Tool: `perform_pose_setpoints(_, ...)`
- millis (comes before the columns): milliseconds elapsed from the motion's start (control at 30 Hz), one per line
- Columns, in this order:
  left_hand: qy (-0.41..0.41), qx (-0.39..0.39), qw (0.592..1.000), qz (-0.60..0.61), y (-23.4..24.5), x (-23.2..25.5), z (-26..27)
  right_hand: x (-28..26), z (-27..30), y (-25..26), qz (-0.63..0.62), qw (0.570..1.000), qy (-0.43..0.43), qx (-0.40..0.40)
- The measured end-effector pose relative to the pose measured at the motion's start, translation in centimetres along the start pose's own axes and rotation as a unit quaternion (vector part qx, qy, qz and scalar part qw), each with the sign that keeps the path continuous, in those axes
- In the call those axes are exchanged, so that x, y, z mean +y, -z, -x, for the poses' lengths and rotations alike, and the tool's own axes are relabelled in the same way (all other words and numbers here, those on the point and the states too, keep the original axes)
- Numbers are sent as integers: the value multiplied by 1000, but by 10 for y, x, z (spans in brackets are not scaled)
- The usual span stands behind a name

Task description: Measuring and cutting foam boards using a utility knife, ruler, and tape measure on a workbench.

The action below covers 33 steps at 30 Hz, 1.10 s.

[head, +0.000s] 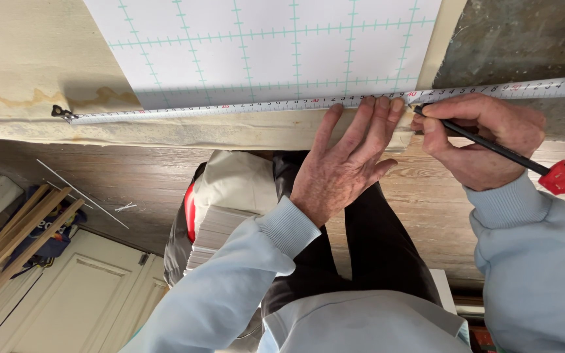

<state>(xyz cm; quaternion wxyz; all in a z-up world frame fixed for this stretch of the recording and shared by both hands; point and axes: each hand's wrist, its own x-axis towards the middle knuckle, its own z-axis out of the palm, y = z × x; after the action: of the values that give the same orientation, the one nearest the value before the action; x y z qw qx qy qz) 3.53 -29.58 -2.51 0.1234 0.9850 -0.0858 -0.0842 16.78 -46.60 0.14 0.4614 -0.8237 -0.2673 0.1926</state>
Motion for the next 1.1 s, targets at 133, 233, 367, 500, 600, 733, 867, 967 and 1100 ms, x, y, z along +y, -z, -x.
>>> perform_pose_setpoints(133, 1, 6, 1000, -4, 0, 0, 0, 3, 1, 0, 15, 1000, 10, -3)
perform_pose_setpoints(233, 2, 6, 1000, -5, 0, 0, 0, 4, 3, -1, -2, 1000, -5, 2)
perform_pose_setpoints(367, -1, 3, 1000, -5, 1, 0, -1, 2, -2, 0, -1, 1000, 4, -1)
perform_pose_setpoints(500, -2, 2, 1000, -3, 1, 0, -1, 3, -1, 1, 15, 1000, 12, -10)
perform_pose_setpoints(600, 1, 5, 1000, -4, 1, 0, 1, 4, 0, 0, -2, 1000, 8, -10)
perform_pose_setpoints(733, 4, 9, 1000, -4, -1, 1, 0, 3, -3, 1, 8, 1000, 12, -7)
perform_pose_setpoints(867, 2, 4, 1000, -8, 2, 0, 0, 4, -2, 2, 34, 999, 26, -14)
perform_pose_setpoints(967, 1, 3, 1000, -11, 2, 0, -1, 8, 0, 3, 46, 998, 30, -10)
perform_pose_setpoints(1100, 3, 3, 1000, -4, 1, 0, -1, 8, 0, 2, 25, 1000, 17, -6)
